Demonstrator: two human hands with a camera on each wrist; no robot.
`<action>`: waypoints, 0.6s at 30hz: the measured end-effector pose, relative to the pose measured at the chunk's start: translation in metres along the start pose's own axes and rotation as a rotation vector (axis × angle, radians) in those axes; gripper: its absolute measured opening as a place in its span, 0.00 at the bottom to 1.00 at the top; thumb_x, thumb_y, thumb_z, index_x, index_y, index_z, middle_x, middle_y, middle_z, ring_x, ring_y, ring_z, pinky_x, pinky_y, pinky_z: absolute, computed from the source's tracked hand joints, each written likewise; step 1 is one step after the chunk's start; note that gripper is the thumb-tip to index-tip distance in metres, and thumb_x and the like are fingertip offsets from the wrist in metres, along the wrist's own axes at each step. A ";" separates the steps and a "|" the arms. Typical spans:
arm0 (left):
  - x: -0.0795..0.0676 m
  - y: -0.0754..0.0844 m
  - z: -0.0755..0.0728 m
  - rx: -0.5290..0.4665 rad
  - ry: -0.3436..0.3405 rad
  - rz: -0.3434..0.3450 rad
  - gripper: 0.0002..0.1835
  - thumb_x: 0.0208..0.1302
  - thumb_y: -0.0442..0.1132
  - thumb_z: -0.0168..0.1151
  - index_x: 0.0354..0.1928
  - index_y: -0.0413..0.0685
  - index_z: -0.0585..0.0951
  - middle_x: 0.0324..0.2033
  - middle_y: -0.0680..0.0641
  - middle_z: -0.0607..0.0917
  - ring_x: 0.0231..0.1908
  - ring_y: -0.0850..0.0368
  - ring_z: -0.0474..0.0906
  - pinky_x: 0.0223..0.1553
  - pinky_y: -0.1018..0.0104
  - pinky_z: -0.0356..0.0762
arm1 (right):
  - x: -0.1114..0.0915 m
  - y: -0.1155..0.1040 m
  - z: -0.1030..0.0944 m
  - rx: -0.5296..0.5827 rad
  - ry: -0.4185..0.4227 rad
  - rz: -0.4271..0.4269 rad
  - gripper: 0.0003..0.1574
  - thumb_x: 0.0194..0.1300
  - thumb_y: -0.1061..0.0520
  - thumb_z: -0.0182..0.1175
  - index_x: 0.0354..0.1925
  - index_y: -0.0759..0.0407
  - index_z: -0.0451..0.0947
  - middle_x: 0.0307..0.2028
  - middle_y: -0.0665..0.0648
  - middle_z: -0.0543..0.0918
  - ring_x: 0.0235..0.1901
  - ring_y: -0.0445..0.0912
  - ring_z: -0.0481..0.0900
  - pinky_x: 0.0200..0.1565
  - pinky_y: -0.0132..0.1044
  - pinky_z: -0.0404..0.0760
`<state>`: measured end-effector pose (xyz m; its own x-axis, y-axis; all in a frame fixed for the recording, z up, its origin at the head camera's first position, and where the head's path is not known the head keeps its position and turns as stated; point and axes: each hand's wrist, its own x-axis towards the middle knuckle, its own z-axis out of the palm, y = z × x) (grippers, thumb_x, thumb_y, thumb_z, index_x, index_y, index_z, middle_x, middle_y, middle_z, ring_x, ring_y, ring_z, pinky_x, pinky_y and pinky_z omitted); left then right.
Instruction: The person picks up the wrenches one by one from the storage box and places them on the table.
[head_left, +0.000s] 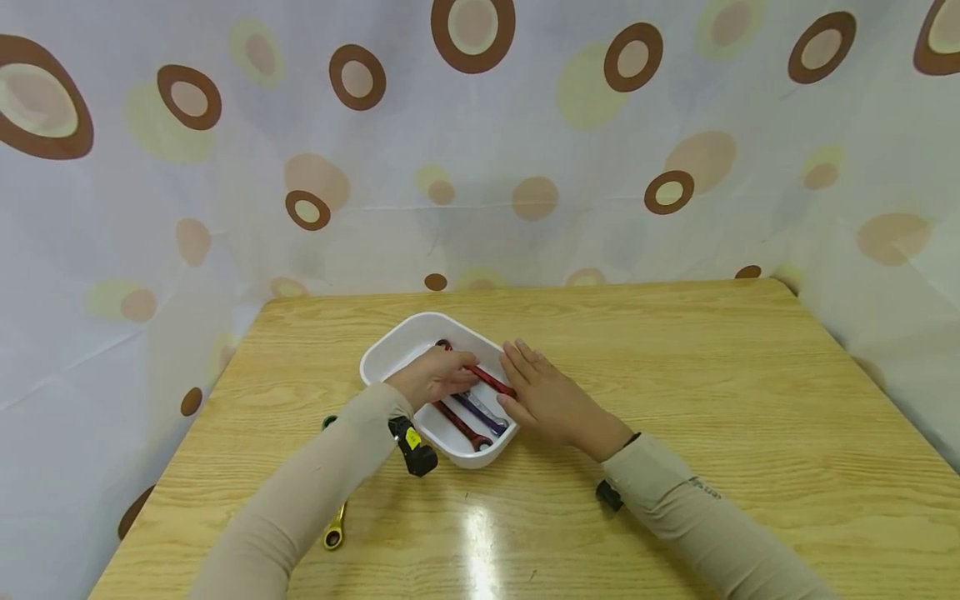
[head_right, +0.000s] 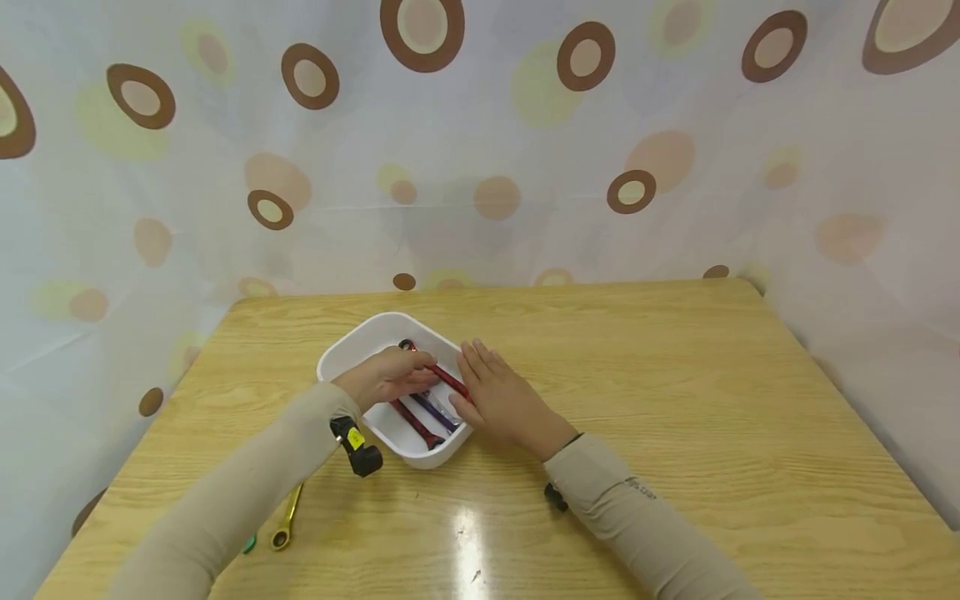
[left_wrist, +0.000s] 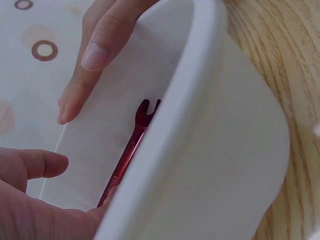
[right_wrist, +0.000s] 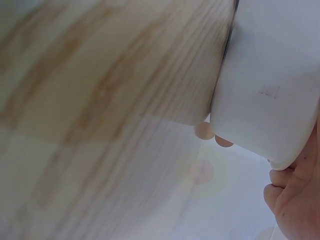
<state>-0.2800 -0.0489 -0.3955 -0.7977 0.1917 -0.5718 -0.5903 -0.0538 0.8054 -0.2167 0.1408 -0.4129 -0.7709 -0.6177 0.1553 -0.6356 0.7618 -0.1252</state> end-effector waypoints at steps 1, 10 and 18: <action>-0.001 0.000 -0.001 -0.005 -0.005 0.004 0.25 0.66 0.27 0.51 0.63 0.25 0.62 0.59 0.26 0.70 0.62 0.42 0.69 0.63 0.56 0.67 | 0.000 0.000 0.000 0.002 -0.002 0.002 0.41 0.75 0.43 0.41 0.70 0.72 0.51 0.72 0.69 0.51 0.73 0.59 0.44 0.71 0.52 0.50; 0.001 0.000 0.002 -0.054 0.009 0.006 0.29 0.63 0.25 0.55 0.65 0.29 0.61 0.60 0.28 0.70 0.60 0.43 0.71 0.63 0.56 0.68 | 0.001 0.002 0.001 0.001 -0.011 0.007 0.41 0.75 0.43 0.41 0.70 0.71 0.51 0.72 0.68 0.50 0.73 0.59 0.43 0.72 0.51 0.50; 0.043 -0.016 -0.003 0.043 0.032 0.025 0.15 0.58 0.25 0.59 0.47 0.29 0.74 0.33 0.43 0.77 0.29 0.59 0.76 0.36 0.72 0.77 | 0.001 0.004 0.002 -0.008 -0.013 0.010 0.41 0.75 0.41 0.40 0.71 0.70 0.50 0.73 0.67 0.50 0.73 0.58 0.43 0.71 0.51 0.50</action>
<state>-0.3052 -0.0432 -0.4331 -0.8159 0.1590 -0.5559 -0.5652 -0.0159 0.8248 -0.2201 0.1433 -0.4151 -0.7778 -0.6125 0.1410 -0.6275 0.7695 -0.1184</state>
